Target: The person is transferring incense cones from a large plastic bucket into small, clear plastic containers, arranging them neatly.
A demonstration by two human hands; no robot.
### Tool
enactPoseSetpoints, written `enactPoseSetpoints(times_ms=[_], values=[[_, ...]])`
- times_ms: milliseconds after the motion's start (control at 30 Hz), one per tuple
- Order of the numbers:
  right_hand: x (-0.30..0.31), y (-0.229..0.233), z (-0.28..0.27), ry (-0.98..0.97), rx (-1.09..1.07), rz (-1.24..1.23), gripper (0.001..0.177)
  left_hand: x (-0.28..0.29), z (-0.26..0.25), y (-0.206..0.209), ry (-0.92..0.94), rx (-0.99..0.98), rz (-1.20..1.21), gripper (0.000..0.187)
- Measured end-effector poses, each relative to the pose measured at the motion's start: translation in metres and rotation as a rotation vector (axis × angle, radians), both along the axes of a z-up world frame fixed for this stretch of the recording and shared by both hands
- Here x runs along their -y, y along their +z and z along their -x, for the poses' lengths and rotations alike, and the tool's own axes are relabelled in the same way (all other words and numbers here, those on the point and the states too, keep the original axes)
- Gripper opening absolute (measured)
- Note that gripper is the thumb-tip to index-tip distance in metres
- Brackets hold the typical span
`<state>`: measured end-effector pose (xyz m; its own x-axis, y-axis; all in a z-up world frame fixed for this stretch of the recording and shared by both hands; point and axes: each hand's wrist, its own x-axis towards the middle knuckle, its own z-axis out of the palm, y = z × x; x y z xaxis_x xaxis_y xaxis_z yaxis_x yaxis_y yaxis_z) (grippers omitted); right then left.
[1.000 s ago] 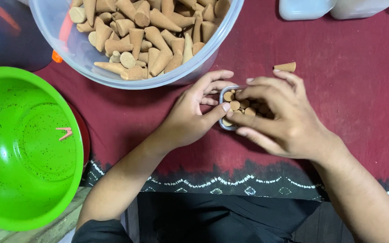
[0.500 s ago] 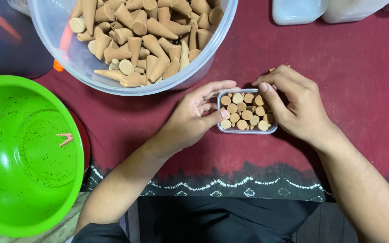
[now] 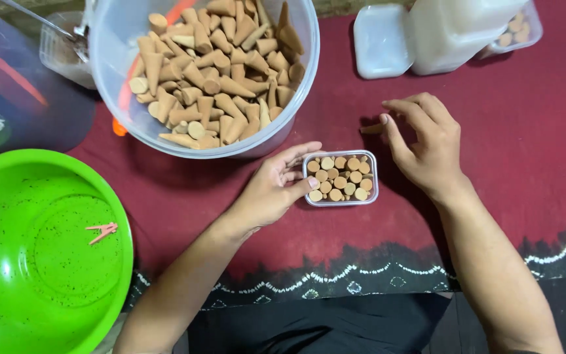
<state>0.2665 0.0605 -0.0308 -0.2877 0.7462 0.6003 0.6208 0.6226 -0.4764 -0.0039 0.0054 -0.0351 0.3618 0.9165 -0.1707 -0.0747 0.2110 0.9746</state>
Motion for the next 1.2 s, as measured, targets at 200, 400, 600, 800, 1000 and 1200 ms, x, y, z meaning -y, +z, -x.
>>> enactPoseSetpoints(times_ms=[200,400,600,800,1000,1200], values=[[-0.017,0.008,0.009,-0.149,0.319,-0.186,0.024,-0.007,0.005,-0.011,-0.021,0.084,-0.016,0.061],[-0.063,-0.031,-0.02,-0.228,0.694,-0.368,0.019,-0.016,0.003,-0.019,-0.005,0.113,-0.007,0.05],[-0.076,-0.028,-0.033,-0.255,0.893,-0.317,0.011,-0.018,0.002,-0.018,0.007,0.061,-0.019,0.044],[-0.06,0.007,-0.015,-0.231,0.766,-0.217,0.009,-0.015,0.004,-0.015,0.013,0.05,-0.031,0.042],[-0.06,0.011,-0.029,-0.171,0.342,0.119,0.013,-0.014,0.005,-0.01,0.01,0.052,-0.022,0.041],[-0.063,0.012,-0.029,-0.184,0.286,0.115,0.018,-0.018,0.004,-0.015,0.008,0.056,-0.009,0.042]])
